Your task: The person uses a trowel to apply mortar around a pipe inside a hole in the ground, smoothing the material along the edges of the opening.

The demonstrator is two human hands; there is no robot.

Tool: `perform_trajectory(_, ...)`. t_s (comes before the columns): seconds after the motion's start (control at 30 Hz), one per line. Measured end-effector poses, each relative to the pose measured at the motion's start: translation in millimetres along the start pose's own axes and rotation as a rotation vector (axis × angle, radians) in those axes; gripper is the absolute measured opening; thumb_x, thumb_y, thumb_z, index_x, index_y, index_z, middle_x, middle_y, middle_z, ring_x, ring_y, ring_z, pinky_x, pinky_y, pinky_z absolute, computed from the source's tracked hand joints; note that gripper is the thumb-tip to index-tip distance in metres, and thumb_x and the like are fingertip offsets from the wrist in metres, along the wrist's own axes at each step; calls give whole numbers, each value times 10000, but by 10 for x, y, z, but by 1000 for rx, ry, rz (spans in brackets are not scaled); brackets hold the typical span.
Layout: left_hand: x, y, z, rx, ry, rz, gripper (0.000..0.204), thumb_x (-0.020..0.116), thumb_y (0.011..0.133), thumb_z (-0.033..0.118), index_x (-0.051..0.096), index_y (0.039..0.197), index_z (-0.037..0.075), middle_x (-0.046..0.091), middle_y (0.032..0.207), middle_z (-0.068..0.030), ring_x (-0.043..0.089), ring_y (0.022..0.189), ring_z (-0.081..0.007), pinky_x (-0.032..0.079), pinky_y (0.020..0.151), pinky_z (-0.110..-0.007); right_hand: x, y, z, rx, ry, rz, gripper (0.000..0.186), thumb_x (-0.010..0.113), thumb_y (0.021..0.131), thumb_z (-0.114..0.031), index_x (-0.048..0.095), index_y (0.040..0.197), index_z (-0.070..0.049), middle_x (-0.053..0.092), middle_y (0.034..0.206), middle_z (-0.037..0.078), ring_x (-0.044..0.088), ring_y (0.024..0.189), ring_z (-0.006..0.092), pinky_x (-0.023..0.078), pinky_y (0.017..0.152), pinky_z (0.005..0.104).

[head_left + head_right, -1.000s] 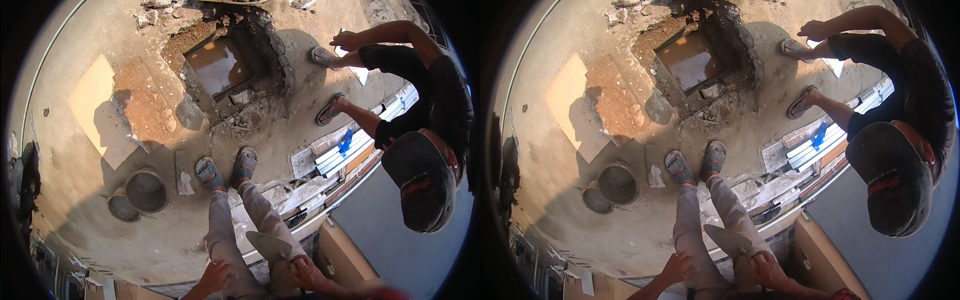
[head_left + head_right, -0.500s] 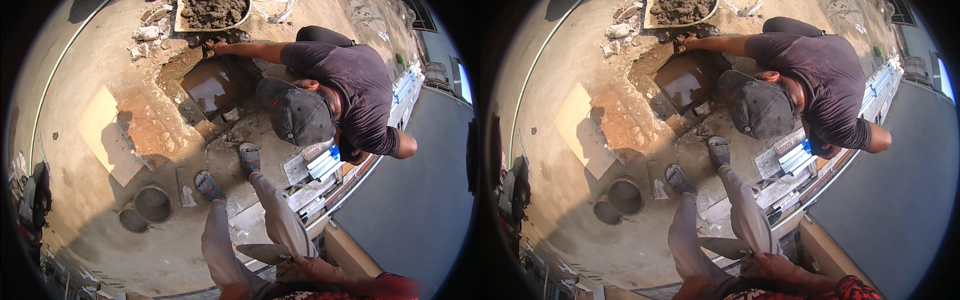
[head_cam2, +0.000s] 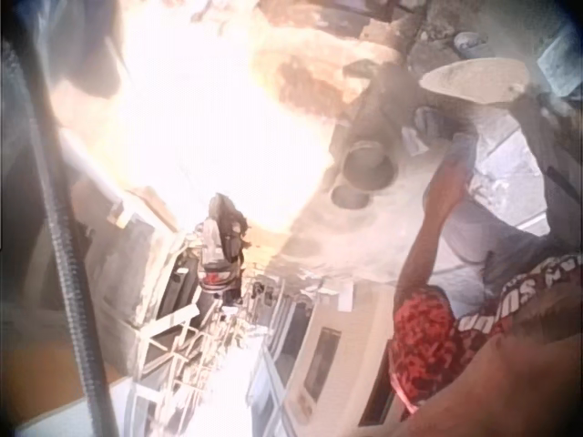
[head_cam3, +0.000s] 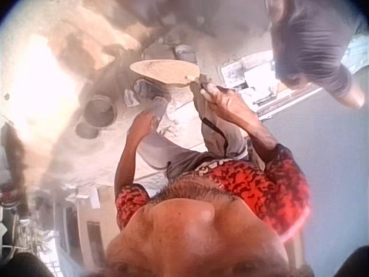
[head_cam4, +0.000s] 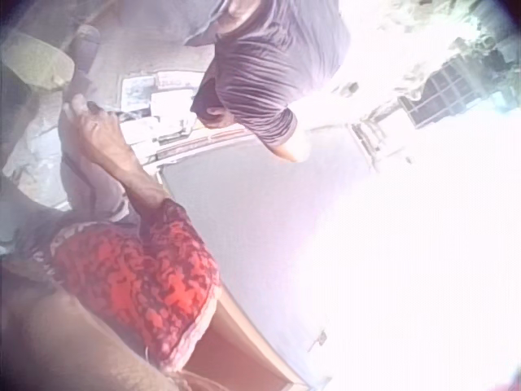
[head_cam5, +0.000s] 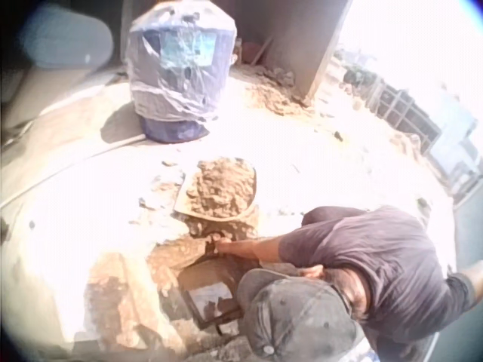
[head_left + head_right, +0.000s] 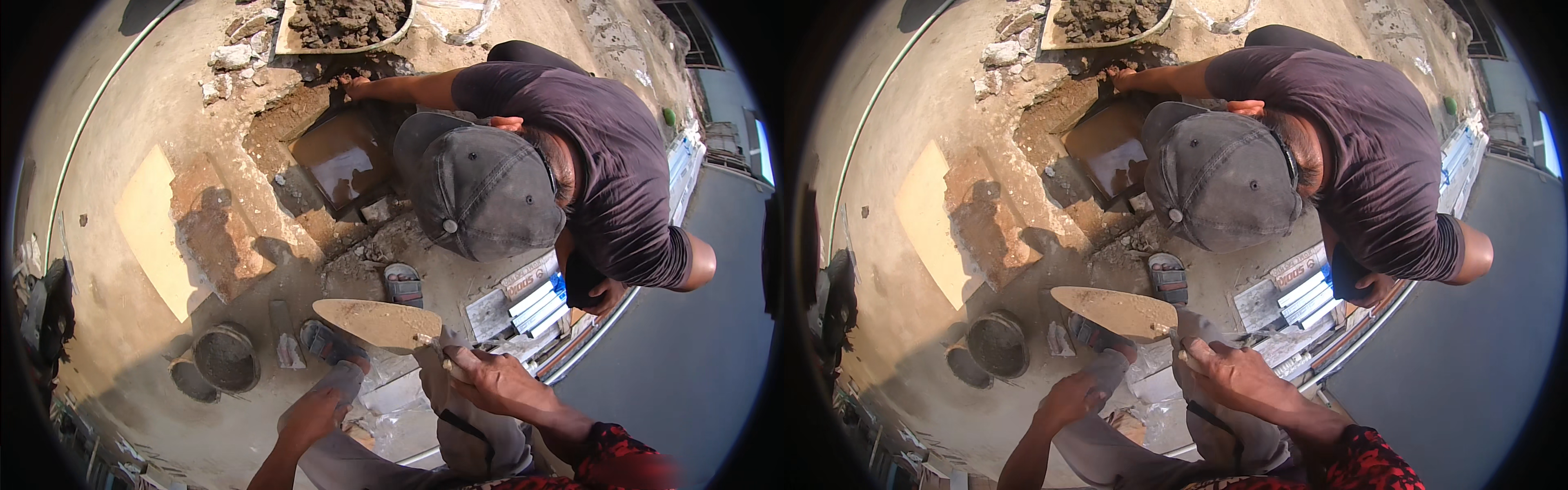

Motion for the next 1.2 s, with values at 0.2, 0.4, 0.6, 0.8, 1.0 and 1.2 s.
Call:
perform_trajectory(0.2, -1382, 1436, -1625, 2, 228, 842, 365, 649, 813, 101, 532, 1155, 47, 586, 1048, -181, 582, 931, -397, 469, 784, -457, 475, 2311, 977, -78, -53, 300, 490, 609, 801, -179, 439, 1231, -17, 629, 918, 291, 603, 866, 470, 475, 774, 507)
perform_trajectory(0.4, -2061, 2075, -2395, -185, 274, 977, 644, 715, 755, 84, 443, 1338, 103, 424, 1383, -161, 469, 1212, -372, 421, 988, -423, 1016, 3847, 1869, -139, 199, 472, 516, 610, 748, -154, 457, 1188, 67, 635, 838, 211, 653, 756, 264, 507, 661, 421)
perform_trajectory(0.6, -2116, 2256, -2906, -497, 218, 848, 822, 771, 717, 151, 355, 1426, 166, 307, 1493, -131, 334, 1352, -320, 307, 1113, -402, 1149, 4511, 2141, 27, 704, 304, 578, 585, 773, -208, 432, 1275, 33, 603, 1047, 192, 607, 917, 263, 491, 800, 380)
perform_trajectory(0.8, -2150, 2332, -2614, -445, 188, 764, 968, 821, 655, 210, 286, 1461, 169, 265, 1517, -117, 308, 1377, -278, 320, 1097, -419, 868, 4878, 2413, 19, 416, 643, 608, 598, 773, -232, 415, 1321, -42, 606, 1040, 184, 620, 863, 262, 507, 716, 394)
perform_trajectory(1.0, -2018, 2366, -2633, -471, 328, 756, 1058, 845, 595, 169, 246, 1465, 106, 250, 1520, -135, 325, 1366, -280, 336, 1082, -377, 607, 5186, 2069, 86, 354, 725, 600, 602, 753, -155, 423, 1302, 8, 559, 1178, 291, 523, 1137, 420, 440, 928, 438)
perform_trajectory(1.2, -1964, 2364, -2713, -368, 149, 799, 1110, 849, 517, 10, 246, 1448, 29, 238, 1510, -184, 292, 1373, -320, 298, 1117, -368, 423, 5652, 2121, -61, 297, 885, 592, 612, 750, -147, 433, 1284, 34, 573, 1122, 305, 547, 1081, 433, 428, 935, 455)
Point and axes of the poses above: each hand's wrist, its own y-axis towards the middle knuckle, its own x-axis out of the palm, z = x × y, the point moved 3 cm from there along y, towards the middle knuckle
